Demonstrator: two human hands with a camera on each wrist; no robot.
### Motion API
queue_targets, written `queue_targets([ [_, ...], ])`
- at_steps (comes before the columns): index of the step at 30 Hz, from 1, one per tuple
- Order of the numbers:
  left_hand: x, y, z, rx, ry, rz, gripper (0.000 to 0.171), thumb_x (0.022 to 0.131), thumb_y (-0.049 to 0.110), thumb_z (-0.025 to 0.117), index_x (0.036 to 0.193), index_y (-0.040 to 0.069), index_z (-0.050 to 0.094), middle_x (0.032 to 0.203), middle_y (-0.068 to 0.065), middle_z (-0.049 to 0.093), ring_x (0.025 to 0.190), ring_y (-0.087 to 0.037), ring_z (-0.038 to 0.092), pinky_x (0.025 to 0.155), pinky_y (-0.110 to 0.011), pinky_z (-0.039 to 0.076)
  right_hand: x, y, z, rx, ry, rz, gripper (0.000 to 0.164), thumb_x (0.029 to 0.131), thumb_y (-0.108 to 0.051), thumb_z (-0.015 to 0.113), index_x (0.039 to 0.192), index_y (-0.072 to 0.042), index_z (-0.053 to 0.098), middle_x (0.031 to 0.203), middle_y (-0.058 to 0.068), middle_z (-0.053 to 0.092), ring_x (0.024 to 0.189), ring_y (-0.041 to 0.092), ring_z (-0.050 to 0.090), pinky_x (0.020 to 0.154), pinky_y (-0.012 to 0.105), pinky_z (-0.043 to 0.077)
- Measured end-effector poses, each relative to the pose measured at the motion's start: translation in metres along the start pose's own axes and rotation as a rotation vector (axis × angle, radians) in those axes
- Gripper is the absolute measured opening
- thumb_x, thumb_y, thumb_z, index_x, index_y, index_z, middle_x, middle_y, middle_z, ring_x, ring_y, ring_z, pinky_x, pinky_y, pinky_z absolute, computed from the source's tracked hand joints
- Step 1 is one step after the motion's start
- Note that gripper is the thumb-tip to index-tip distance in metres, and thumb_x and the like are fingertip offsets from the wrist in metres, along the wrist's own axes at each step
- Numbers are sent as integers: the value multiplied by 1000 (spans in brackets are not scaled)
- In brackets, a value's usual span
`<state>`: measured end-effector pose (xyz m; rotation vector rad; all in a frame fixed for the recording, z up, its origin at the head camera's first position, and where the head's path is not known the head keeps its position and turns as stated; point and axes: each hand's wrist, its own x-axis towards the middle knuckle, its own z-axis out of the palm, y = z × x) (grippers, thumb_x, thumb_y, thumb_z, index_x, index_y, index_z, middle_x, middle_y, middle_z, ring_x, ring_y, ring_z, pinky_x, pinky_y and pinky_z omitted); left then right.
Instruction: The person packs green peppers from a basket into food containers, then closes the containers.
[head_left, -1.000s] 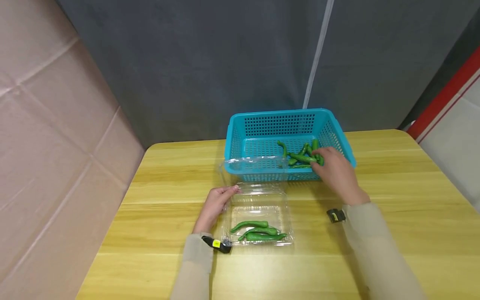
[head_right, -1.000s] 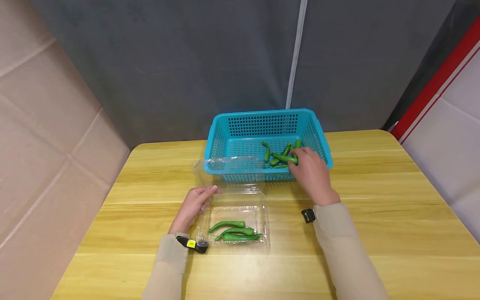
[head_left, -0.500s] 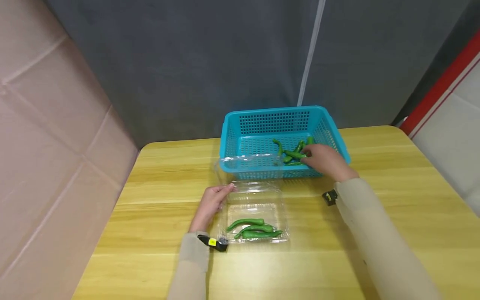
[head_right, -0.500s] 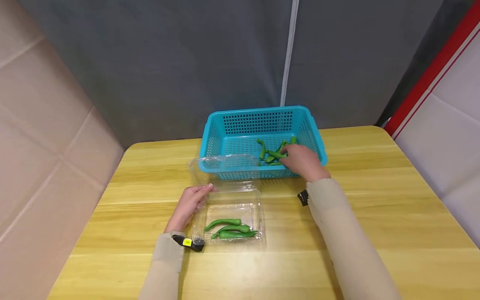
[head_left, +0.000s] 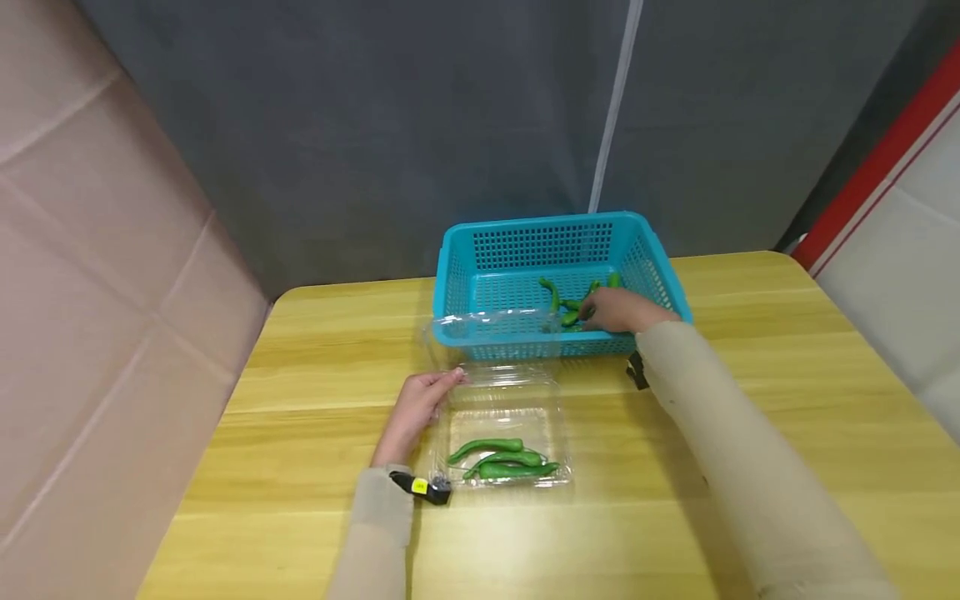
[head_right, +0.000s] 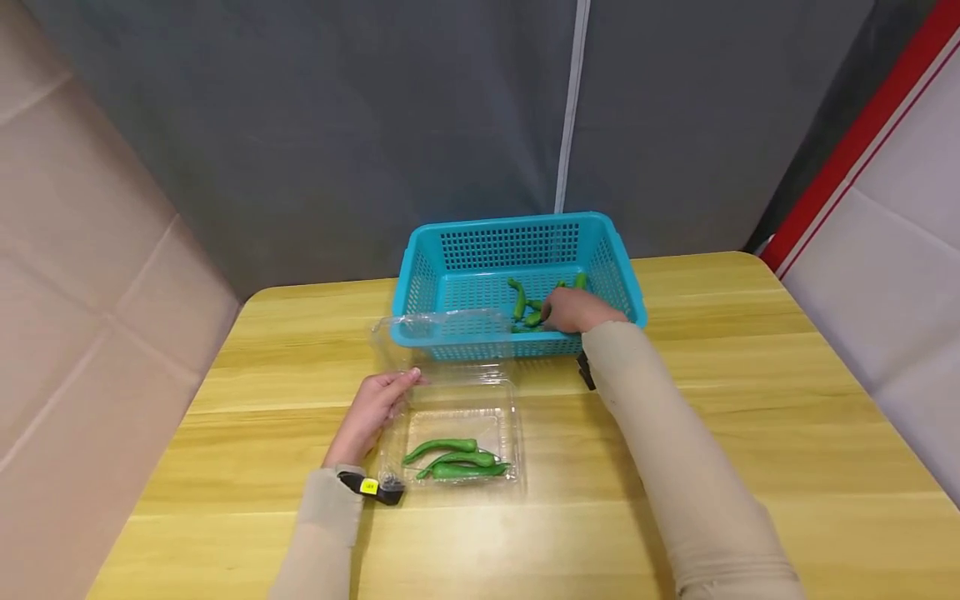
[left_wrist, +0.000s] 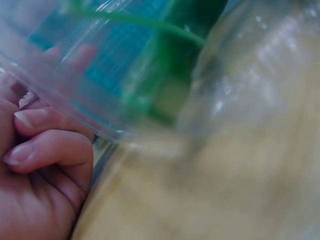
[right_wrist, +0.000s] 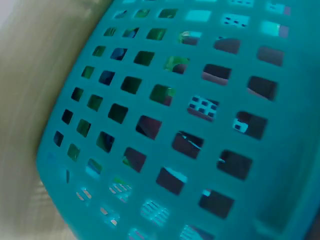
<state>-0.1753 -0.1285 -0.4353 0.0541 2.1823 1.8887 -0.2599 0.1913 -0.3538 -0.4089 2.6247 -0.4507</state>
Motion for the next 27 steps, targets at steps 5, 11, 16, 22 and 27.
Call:
queue_targets([
  [5,0,-3,1,-3,-13,13,35,86,38,57,96,6,68,46,2,36,34,-5,28,32,-22,22,6,-1,2,-38,-10,33,32,88,-12,53,119,-2,55,126,19,47,111,35,45,84,48,42],
  [11,10,-19,0,4,24,9,39,79,49,60,92,14,70,45,5,34,34,-7,27,31,-23,21,10,-2,3,-59,-1,87,31,88,-7,50,118,-6,57,126,17,47,104,31,49,75,43,45],
  [16,14,-27,0,31,45,22,44,76,56,60,91,16,70,48,3,38,35,-9,26,30,-23,21,13,0,5,-63,4,89,33,88,-8,50,120,-6,55,126,16,48,109,33,47,78,45,45],
  [22,15,-26,0,19,48,24,45,75,55,60,91,15,70,64,-4,55,36,-7,27,31,-22,22,17,2,7,-75,22,69,34,86,-10,52,120,-6,56,124,18,50,106,35,49,74,46,45],
  [27,15,-28,0,10,48,16,44,75,55,61,90,15,70,57,-1,50,36,-8,26,31,-21,21,17,4,7,-45,45,42,34,85,-8,53,119,-3,56,122,18,51,107,37,48,78,49,45],
])
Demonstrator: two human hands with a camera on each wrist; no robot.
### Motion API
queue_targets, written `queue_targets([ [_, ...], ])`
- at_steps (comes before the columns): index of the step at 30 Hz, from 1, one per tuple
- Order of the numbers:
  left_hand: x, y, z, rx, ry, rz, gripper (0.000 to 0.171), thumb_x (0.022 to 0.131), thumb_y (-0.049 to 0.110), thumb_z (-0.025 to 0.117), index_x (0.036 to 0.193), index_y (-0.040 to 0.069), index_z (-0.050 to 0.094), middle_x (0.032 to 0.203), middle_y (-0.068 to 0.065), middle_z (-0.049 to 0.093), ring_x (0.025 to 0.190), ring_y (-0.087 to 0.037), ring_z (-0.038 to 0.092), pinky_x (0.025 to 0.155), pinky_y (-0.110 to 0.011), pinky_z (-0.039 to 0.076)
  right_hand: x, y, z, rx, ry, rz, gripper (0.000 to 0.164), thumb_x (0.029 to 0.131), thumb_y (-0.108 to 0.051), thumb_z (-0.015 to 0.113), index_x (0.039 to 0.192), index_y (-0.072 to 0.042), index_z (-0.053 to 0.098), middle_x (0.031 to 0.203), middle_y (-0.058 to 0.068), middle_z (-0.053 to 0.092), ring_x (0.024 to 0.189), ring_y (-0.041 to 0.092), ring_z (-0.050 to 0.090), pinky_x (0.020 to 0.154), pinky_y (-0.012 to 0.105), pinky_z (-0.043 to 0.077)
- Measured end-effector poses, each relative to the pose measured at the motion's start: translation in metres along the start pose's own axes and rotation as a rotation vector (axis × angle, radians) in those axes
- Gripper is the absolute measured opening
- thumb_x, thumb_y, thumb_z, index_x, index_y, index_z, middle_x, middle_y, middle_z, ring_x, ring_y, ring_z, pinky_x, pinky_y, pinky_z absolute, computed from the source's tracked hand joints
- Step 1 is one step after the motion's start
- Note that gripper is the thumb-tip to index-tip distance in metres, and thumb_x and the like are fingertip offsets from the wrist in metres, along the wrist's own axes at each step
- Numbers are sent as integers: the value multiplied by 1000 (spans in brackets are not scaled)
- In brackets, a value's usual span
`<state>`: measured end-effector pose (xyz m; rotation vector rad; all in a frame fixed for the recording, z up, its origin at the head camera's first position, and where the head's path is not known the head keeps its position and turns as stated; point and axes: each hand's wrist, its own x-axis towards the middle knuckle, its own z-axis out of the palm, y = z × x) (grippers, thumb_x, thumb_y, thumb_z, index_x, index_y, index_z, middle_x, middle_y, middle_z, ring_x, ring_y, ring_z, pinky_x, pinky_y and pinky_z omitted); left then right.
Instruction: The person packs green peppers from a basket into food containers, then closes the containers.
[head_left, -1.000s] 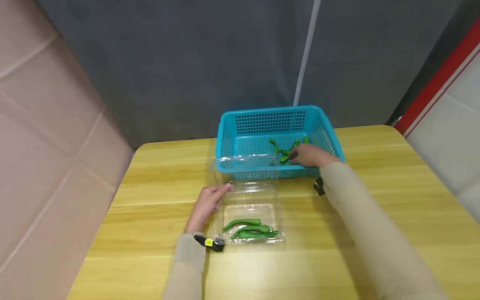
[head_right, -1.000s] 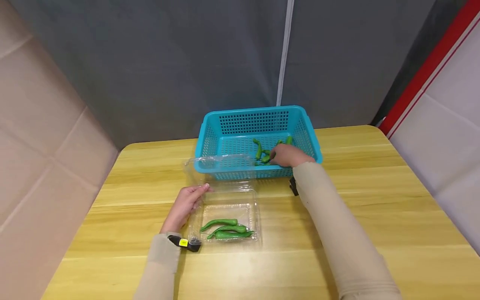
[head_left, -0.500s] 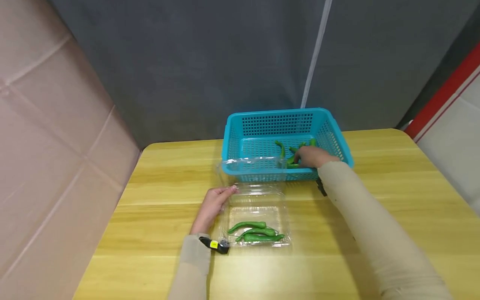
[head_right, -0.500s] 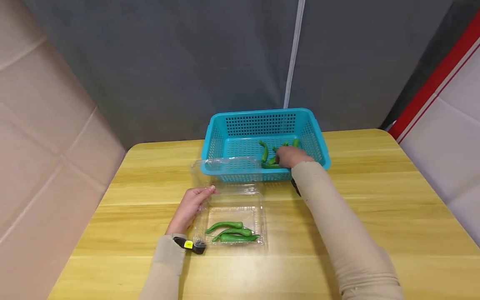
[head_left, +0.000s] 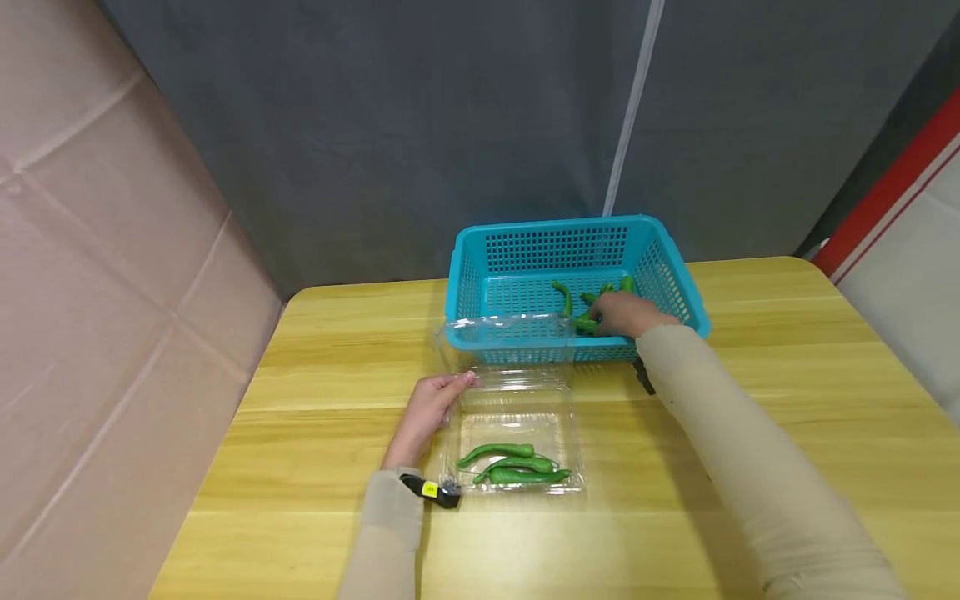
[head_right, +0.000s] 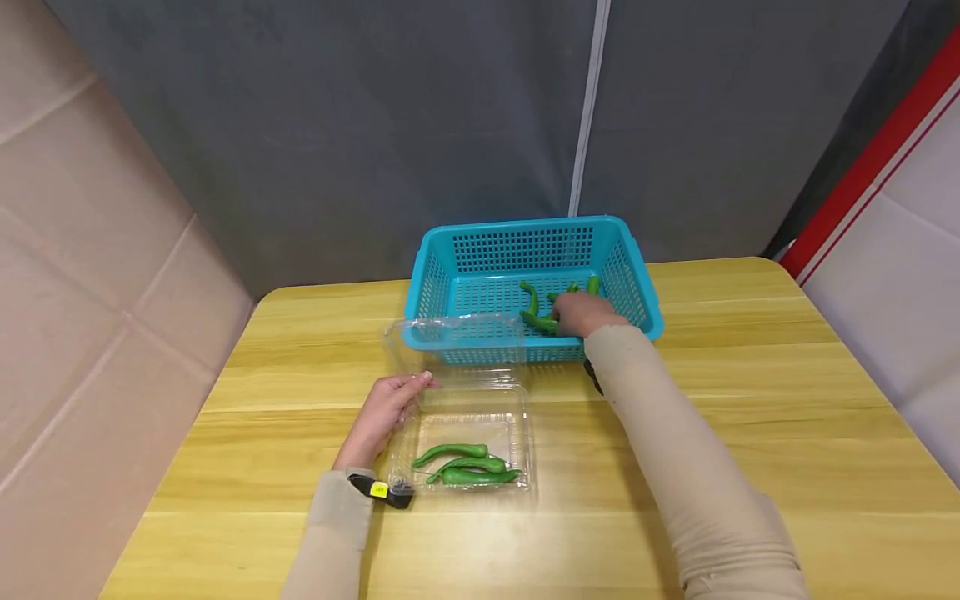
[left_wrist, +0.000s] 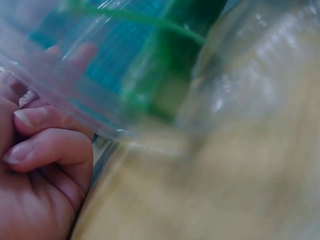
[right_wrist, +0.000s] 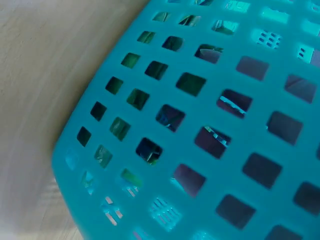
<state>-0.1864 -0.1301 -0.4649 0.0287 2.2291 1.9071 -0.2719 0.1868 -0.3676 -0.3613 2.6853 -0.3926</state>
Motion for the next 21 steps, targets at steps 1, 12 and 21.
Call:
queue_targets([
  [1,0,-1,0,0,1,-3,44,74,55,61,90,15,70,52,0,44,35,-8,26,31,-22,21,0,1,0,3,6,-4,34,85,-9,54,119,-3,56,122,18,51,108,37,48,80,50,44],
  [12,-11,22,0,-22,-49,-28,38,83,43,59,95,8,69,49,0,41,33,-5,28,32,-22,22,-5,7,-16,-86,113,-67,25,86,-16,59,107,-2,62,108,17,58,95,33,54,80,48,43],
  [21,-16,29,0,-2,-47,-28,36,86,38,57,98,5,67,85,-19,62,34,-4,28,32,-21,24,-14,3,-27,-85,146,-37,36,86,-20,59,116,0,58,118,20,53,105,38,50,85,50,41],
])
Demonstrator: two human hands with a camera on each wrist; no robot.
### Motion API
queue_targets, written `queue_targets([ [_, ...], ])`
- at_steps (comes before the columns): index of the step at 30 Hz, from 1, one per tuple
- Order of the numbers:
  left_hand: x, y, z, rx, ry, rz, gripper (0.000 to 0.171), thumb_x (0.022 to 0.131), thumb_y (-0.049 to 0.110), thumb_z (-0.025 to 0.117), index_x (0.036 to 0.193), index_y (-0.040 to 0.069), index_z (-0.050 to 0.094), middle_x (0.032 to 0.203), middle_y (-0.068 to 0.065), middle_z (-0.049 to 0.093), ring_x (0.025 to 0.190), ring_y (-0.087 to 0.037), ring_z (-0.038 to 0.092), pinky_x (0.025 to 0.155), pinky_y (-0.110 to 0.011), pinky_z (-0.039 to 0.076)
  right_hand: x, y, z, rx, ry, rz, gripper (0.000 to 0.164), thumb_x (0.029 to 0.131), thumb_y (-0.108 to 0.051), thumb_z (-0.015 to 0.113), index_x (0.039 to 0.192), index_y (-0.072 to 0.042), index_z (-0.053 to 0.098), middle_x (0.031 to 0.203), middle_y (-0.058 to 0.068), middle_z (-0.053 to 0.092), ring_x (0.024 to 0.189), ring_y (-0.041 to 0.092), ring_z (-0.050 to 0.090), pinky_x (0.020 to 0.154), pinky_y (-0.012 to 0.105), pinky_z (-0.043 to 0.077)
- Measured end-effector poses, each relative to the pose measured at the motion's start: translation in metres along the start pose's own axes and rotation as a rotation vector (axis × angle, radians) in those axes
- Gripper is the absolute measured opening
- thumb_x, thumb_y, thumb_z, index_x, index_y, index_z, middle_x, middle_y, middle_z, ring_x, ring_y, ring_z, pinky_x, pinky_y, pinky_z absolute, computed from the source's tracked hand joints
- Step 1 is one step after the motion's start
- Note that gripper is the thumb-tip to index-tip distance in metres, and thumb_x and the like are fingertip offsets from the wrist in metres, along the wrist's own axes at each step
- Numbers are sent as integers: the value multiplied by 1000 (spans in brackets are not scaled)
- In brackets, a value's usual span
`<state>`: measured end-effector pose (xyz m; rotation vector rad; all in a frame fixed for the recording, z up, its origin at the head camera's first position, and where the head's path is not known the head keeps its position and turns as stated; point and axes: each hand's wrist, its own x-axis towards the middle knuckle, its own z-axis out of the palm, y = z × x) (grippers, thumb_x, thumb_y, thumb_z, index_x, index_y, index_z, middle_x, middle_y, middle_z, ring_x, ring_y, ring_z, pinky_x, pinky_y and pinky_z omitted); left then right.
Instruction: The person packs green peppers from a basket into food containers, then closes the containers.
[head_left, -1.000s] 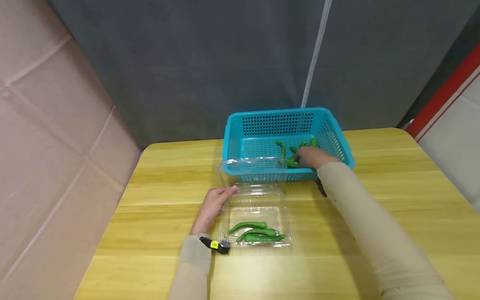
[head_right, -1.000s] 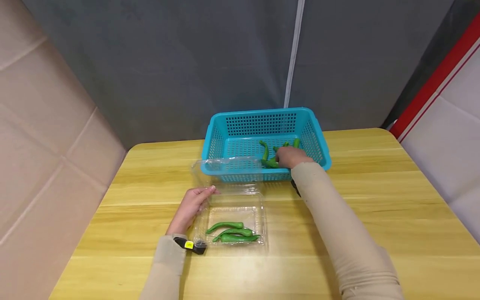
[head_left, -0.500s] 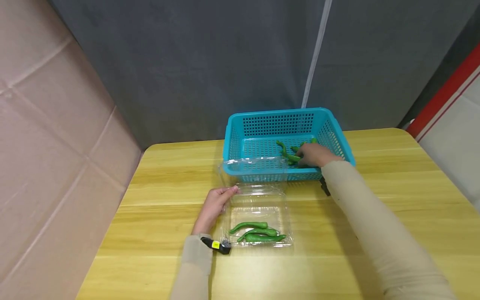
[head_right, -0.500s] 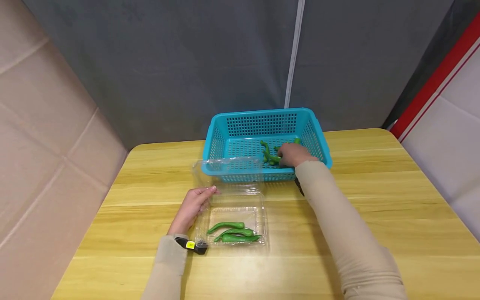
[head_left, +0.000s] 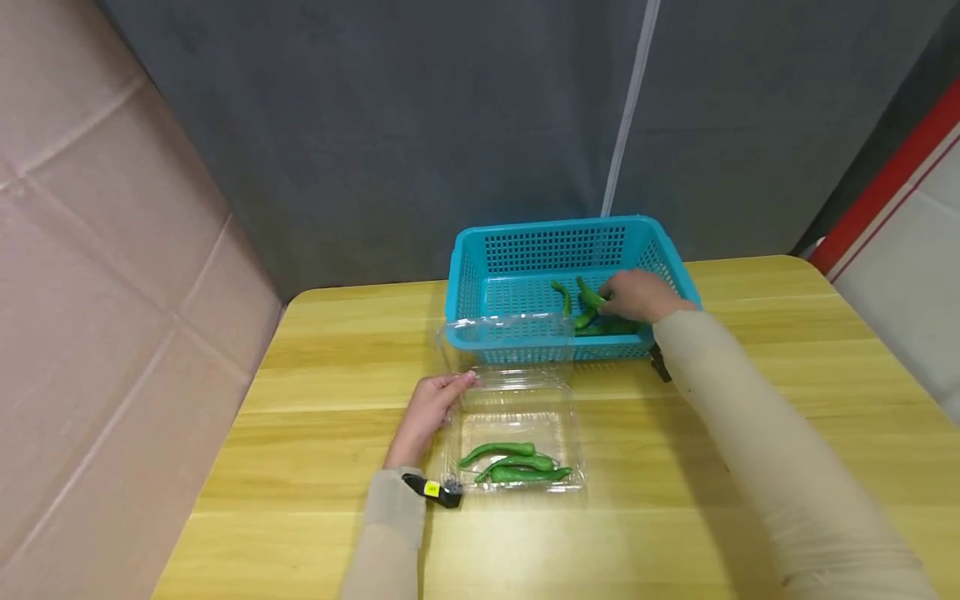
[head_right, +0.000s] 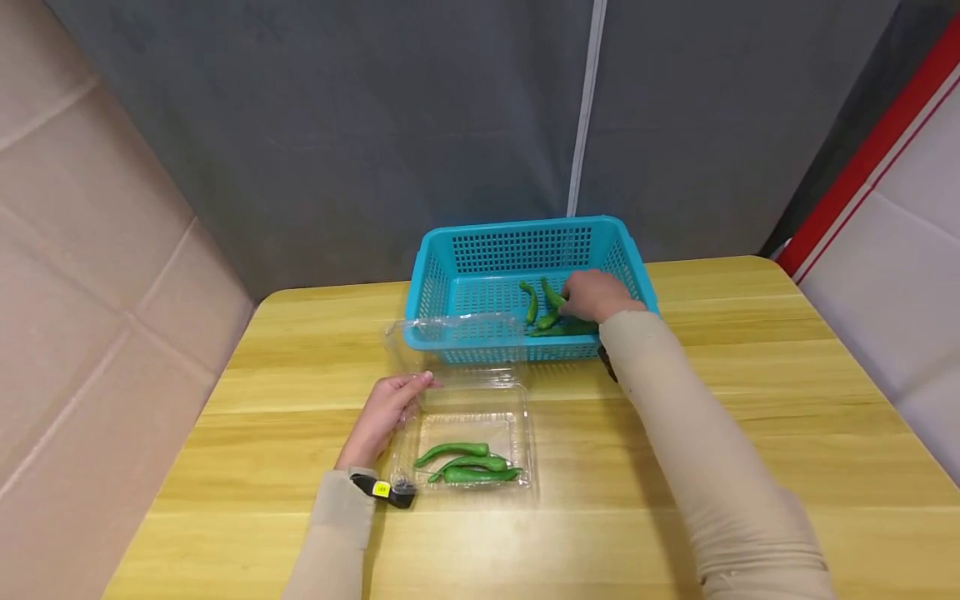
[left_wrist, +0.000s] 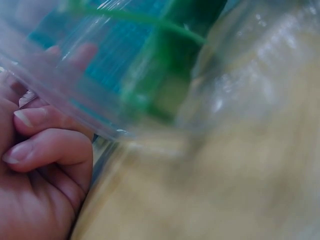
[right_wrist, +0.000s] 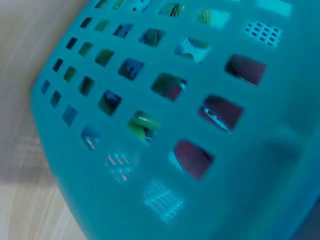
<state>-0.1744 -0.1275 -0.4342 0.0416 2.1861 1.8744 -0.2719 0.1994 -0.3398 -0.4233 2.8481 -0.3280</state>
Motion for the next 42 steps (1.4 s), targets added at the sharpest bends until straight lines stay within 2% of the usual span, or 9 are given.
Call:
queue_targets([
  [2,0,-3,0,-12,-6,-2,37,85,39,58,98,6,67,88,-19,62,34,-4,28,32,-21,24,-1,0,-1,7,-4,4,36,87,-20,59,117,0,57,119,21,53,106,38,49,84,51,41],
  [7,9,-19,-1,-23,19,-3,44,78,49,62,95,10,69,52,-2,47,34,-7,28,31,-23,22,-3,3,-4,10,10,1,36,86,-20,59,116,0,58,117,20,54,103,37,51,82,51,41],
  [11,13,-28,-1,-12,45,9,46,74,55,62,91,13,70,49,3,41,35,-8,27,31,-22,22,-7,3,-9,-3,34,-17,32,86,-20,59,112,-1,60,113,18,57,94,32,56,79,49,43],
  [16,12,-27,-3,-7,47,14,45,75,54,62,92,13,70,51,0,44,36,-7,28,31,-22,22,-10,-1,-17,-22,68,-45,15,86,-19,60,88,-5,64,78,8,58,65,19,48,64,38,42],
  [22,12,-26,-3,15,51,11,45,75,54,61,93,14,70,53,1,46,36,-7,28,31,-21,22,-14,-5,-24,-34,74,-49,30,85,-19,60,111,-3,62,109,16,60,89,28,59,82,48,42],
  [27,12,-26,-3,12,48,6,46,75,55,61,93,14,70,59,0,52,36,-7,28,31,-22,23,-17,-9,-28,-42,81,-43,31,86,-20,60,112,-3,61,107,15,61,77,22,61,82,48,43],
  [32,13,-25,-2,11,50,22,47,75,55,61,94,12,70,53,3,47,35,-7,27,31,-22,22,-22,-12,-32,-42,97,-40,34,86,-21,59,114,-2,59,111,17,59,86,27,61,87,51,38],
  [38,14,-25,-1,6,47,41,44,77,52,61,93,12,70,49,2,41,34,-8,26,30,-23,21,-31,-14,-37,-2,108,-20,33,88,-22,57,115,-2,58,91,10,64,62,17,59,83,50,40],
  [42,14,-25,0,9,55,51,43,77,52,61,92,13,70,46,3,37,34,-8,26,30,-24,21,-36,-15,-39,6,135,-12,38,89,-26,55,117,-1,56,93,11,64,72,20,60,81,50,41],
])
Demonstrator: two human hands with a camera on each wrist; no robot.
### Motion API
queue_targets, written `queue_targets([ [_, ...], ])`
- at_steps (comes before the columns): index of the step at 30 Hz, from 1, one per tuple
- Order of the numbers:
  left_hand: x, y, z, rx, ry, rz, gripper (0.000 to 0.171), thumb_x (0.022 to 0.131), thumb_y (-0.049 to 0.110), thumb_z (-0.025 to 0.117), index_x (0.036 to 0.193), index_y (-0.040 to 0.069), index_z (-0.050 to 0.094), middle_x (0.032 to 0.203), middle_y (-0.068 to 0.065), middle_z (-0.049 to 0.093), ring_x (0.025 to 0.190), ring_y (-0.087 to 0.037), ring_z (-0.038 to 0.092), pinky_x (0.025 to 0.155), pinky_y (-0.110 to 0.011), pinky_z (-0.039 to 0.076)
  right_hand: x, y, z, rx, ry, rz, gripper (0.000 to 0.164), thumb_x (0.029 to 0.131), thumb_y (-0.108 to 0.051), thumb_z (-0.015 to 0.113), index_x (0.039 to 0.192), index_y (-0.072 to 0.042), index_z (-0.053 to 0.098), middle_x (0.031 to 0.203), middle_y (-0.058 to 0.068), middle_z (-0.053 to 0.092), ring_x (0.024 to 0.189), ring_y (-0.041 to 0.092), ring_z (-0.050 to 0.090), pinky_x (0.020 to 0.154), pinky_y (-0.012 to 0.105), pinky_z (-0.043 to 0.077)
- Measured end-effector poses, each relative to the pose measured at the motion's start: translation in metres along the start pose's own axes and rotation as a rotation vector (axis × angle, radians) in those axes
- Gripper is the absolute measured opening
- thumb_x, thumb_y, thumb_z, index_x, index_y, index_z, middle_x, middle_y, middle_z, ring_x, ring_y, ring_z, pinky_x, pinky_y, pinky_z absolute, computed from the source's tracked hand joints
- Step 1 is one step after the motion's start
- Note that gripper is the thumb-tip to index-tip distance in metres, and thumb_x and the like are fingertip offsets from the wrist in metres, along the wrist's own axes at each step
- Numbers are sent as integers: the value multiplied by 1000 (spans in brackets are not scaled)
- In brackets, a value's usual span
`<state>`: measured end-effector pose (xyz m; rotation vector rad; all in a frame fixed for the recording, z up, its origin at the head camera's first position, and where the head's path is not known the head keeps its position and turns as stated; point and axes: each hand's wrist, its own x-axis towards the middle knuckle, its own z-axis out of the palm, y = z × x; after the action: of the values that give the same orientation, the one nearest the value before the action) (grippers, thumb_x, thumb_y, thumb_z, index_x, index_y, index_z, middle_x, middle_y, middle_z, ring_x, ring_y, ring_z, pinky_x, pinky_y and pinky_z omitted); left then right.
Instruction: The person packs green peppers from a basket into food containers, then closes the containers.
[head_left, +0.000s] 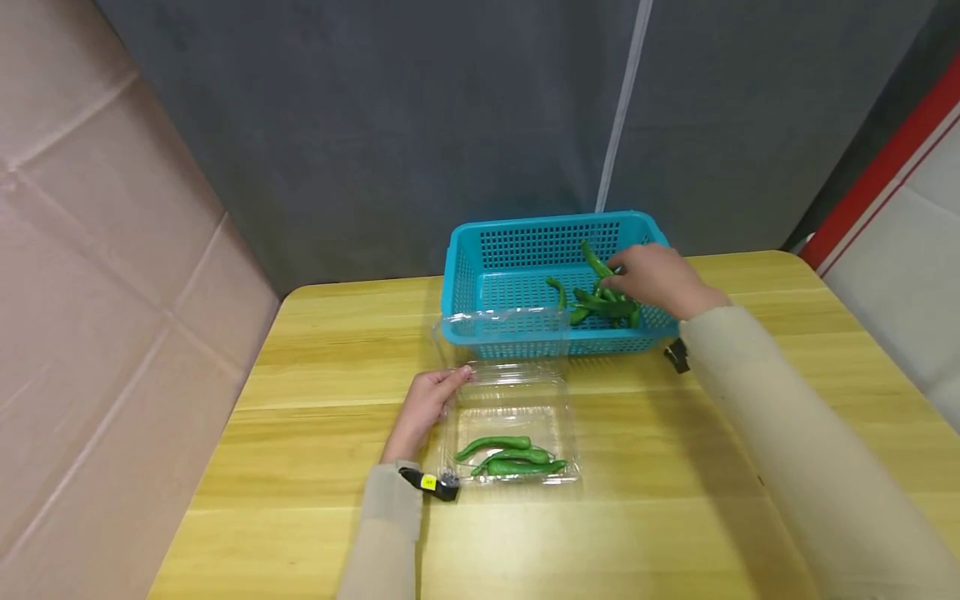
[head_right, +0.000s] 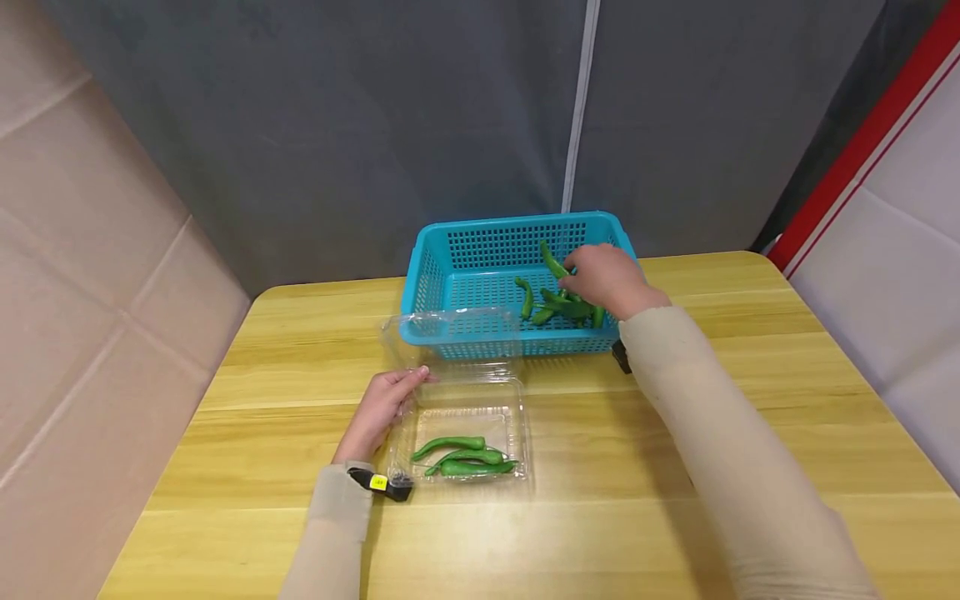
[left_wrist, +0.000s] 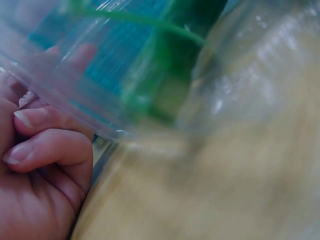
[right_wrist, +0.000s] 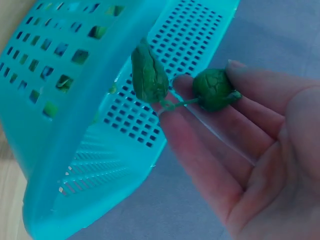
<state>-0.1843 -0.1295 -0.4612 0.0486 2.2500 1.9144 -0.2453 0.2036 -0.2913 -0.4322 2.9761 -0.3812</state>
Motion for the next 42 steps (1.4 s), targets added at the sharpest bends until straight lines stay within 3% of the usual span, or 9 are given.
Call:
queue_targets([
  [6,0,0,-1,-4,-3,-6,41,78,51,61,91,13,70,43,4,34,34,-9,26,30,-25,20,-6,-3,-2,-1,67,12,41,89,-30,54,118,-2,56,107,16,61,91,28,58,83,52,40],
  [17,-10,24,-3,-7,-56,-17,37,86,37,58,97,3,67,44,4,36,33,-5,28,31,-23,22,-20,-17,0,39,193,8,39,88,-30,55,117,-4,57,101,14,63,88,27,59,76,48,44],
  [22,-4,15,-2,-28,-55,-32,42,82,43,60,96,5,68,50,2,43,34,-6,28,31,-24,22,-30,-21,6,101,241,14,41,89,-32,55,118,-3,55,98,15,63,80,24,59,67,42,46],
  [27,4,-1,0,-12,-18,-30,45,75,54,62,92,13,70,45,5,35,34,-8,26,30,-24,21,-38,-23,15,156,289,22,41,89,-34,54,116,-4,57,95,13,64,63,19,57,58,37,43],
  [29,4,-3,0,-10,-5,-19,43,75,54,61,90,14,71,45,5,35,35,-9,26,31,-24,21,-40,-23,17,192,296,33,44,89,-37,53,117,-4,55,96,13,64,65,19,57,60,38,44],
  [34,3,-2,0,-9,-3,-4,41,77,52,61,90,15,71,46,5,38,35,-8,26,31,-22,20,-47,-20,19,307,288,69,57,88,-47,48,124,-4,50,100,13,63,87,26,59,73,46,45],
  [42,3,-2,0,-7,-5,3,43,77,52,61,91,13,70,44,5,35,34,-9,25,31,-24,19,-63,-18,24,370,279,110,62,87,-51,46,126,-3,48,107,17,60,97,31,55,77,48,44],
])
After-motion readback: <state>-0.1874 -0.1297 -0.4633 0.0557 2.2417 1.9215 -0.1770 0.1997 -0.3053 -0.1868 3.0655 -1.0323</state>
